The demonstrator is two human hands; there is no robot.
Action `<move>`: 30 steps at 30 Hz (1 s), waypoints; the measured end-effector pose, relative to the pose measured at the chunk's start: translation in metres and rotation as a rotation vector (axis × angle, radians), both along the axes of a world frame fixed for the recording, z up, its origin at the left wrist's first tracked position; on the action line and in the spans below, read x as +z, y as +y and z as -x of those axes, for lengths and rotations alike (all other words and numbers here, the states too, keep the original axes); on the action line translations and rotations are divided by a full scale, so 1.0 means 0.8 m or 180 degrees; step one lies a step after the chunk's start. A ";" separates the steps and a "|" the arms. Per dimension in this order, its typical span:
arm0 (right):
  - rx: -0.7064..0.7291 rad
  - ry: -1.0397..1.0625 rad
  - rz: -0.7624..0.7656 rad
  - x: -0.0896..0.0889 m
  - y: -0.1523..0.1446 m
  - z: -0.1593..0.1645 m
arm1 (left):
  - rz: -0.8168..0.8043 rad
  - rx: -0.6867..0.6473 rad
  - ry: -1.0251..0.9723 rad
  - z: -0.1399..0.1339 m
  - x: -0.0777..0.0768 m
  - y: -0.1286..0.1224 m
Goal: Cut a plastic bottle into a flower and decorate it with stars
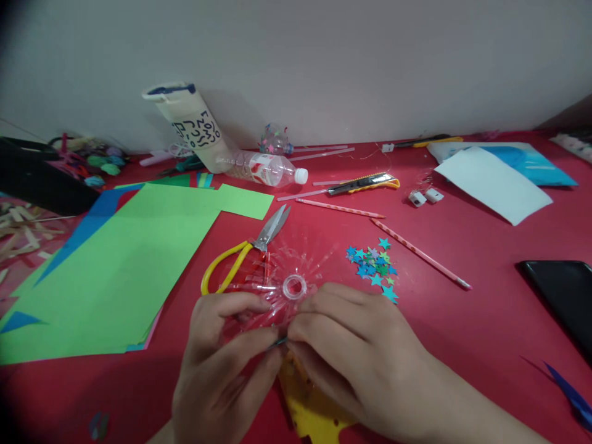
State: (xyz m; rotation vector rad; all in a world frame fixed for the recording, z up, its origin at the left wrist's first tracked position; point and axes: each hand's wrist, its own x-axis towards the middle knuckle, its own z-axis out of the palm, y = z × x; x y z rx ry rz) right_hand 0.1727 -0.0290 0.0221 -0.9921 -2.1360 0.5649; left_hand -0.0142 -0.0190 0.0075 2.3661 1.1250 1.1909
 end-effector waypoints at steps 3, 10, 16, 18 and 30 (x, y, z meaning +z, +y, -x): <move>-0.0063 -0.0038 0.0006 0.000 -0.001 0.001 | 0.0053 0.0015 -0.0056 0.000 0.000 0.000; -0.0312 -0.0112 0.0031 0.003 -0.008 0.004 | 0.0036 0.0006 -0.0027 -0.001 0.001 0.001; -0.0244 -0.0127 0.0126 0.006 -0.007 0.009 | 0.0012 0.0015 0.0102 -0.001 0.001 -0.001; -0.0235 -0.0057 0.0205 0.007 -0.007 0.011 | 0.0031 0.0010 0.0074 -0.001 0.001 -0.001; -0.0397 0.0244 0.0821 0.009 -0.007 0.012 | 0.0069 -0.0072 -0.0068 -0.003 0.007 -0.005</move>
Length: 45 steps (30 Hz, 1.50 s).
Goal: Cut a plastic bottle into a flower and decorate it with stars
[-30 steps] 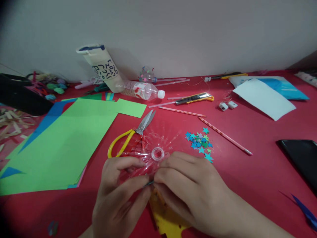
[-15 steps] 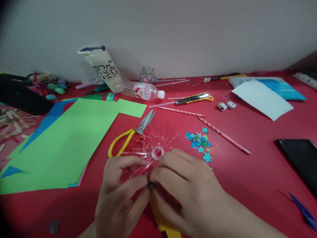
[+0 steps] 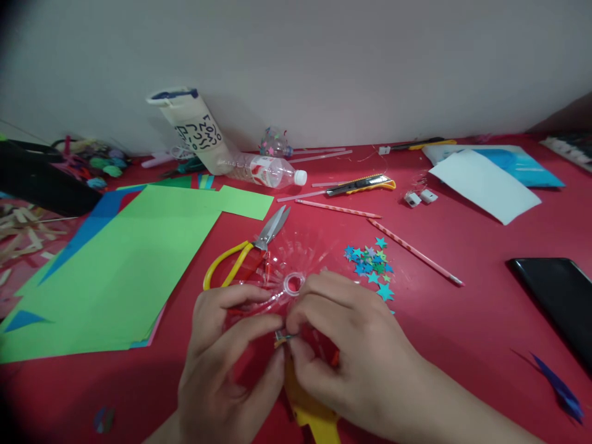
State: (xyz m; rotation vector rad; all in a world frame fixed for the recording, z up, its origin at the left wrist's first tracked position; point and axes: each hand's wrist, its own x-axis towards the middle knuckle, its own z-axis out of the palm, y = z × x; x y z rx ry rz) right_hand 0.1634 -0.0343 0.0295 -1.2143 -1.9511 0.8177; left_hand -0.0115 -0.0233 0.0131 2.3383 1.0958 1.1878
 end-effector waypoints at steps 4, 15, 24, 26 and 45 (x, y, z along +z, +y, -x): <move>-0.0029 -0.0041 -0.0098 0.001 0.001 0.002 | 0.0017 -0.0011 0.0034 0.000 0.001 -0.002; -0.0018 -0.0091 -0.0130 0.003 0.002 0.002 | 0.0109 0.0011 0.0145 0.001 0.002 -0.003; 0.0082 -0.0467 -0.0764 0.005 -0.003 -0.008 | 0.0375 0.0133 -0.0008 0.005 0.001 0.001; -0.0010 -0.0492 -0.1018 0.005 -0.003 -0.010 | 0.0362 0.0175 -0.0072 0.005 0.001 0.003; -0.0201 -0.0717 -0.1146 0.003 0.004 -0.008 | 0.0283 0.0564 0.0014 0.008 -0.007 0.015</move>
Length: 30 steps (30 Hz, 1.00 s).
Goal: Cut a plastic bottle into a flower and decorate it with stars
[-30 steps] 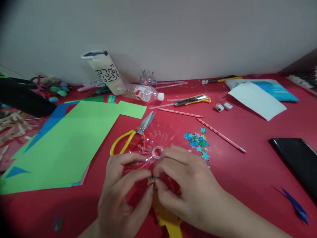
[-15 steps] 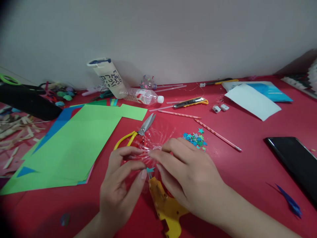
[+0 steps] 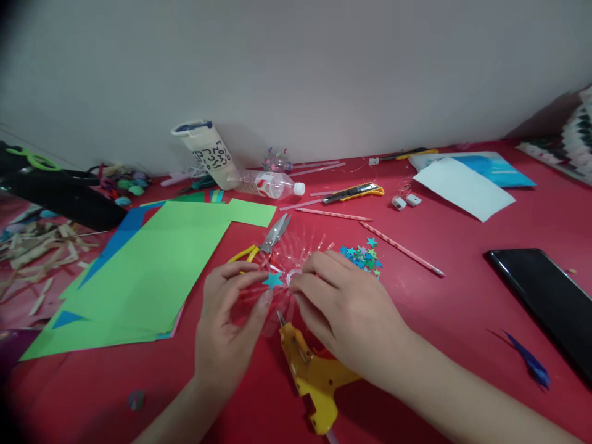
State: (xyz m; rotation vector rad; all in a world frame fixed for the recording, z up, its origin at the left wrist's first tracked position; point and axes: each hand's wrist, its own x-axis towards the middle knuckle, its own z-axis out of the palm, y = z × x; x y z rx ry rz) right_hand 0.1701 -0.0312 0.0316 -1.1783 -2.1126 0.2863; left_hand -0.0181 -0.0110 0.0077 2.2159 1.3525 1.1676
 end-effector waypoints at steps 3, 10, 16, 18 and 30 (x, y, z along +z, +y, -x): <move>-0.0013 -0.0020 -0.0064 -0.001 0.001 0.000 | -0.0070 0.0014 -0.0010 0.001 0.002 -0.001; -0.0098 -0.0070 -0.0146 -0.002 -0.001 -0.002 | -0.0196 -0.0046 0.0015 -0.001 0.006 -0.004; -0.0205 0.0040 -0.0108 -0.006 -0.001 -0.005 | -0.0279 -0.0003 0.0021 -0.003 0.009 -0.007; -0.0247 0.0053 -0.0113 -0.007 0.000 -0.006 | -0.0345 0.0030 -0.0047 -0.003 0.009 -0.006; -0.0233 0.0042 -0.0376 0.004 0.003 -0.008 | -0.0466 0.0057 -0.0063 0.000 0.005 -0.003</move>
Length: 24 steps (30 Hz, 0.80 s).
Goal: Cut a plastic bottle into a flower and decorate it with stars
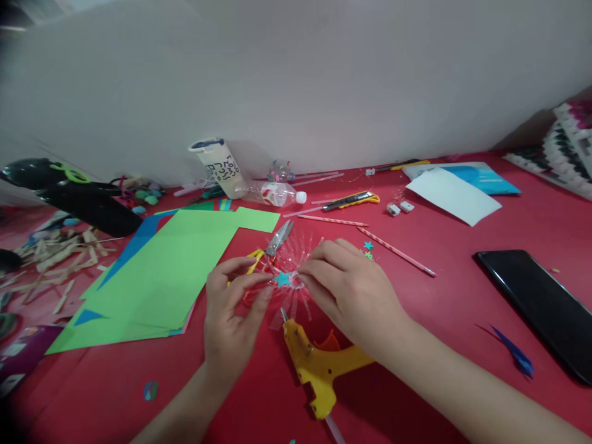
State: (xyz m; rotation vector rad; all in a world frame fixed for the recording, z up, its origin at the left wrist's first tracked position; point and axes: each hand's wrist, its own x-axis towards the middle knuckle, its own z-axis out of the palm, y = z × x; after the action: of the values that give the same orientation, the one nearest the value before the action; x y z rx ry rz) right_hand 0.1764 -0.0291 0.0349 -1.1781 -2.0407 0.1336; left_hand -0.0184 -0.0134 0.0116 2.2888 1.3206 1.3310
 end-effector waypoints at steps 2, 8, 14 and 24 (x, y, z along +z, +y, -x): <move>0.0047 -0.0113 -0.0069 0.001 0.000 0.001 | 0.0004 0.0036 0.0028 -0.002 0.000 0.000; 0.0047 -0.0158 -0.0067 0.001 0.000 0.001 | 0.0000 0.0015 -0.0095 0.001 0.001 -0.001; 0.0045 -0.0038 -0.0040 0.000 -0.001 0.003 | -0.0076 -0.0193 -0.0010 0.004 0.001 -0.001; 0.0061 -0.0074 -0.0011 0.015 0.004 0.008 | -0.0017 0.0143 0.0288 0.000 0.002 0.002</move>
State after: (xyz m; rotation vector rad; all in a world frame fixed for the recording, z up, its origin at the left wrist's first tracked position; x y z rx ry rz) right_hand 0.1699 -0.0258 0.0471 -1.1631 -2.0720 0.1263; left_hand -0.0181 -0.0122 0.0136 2.3621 1.4057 1.2592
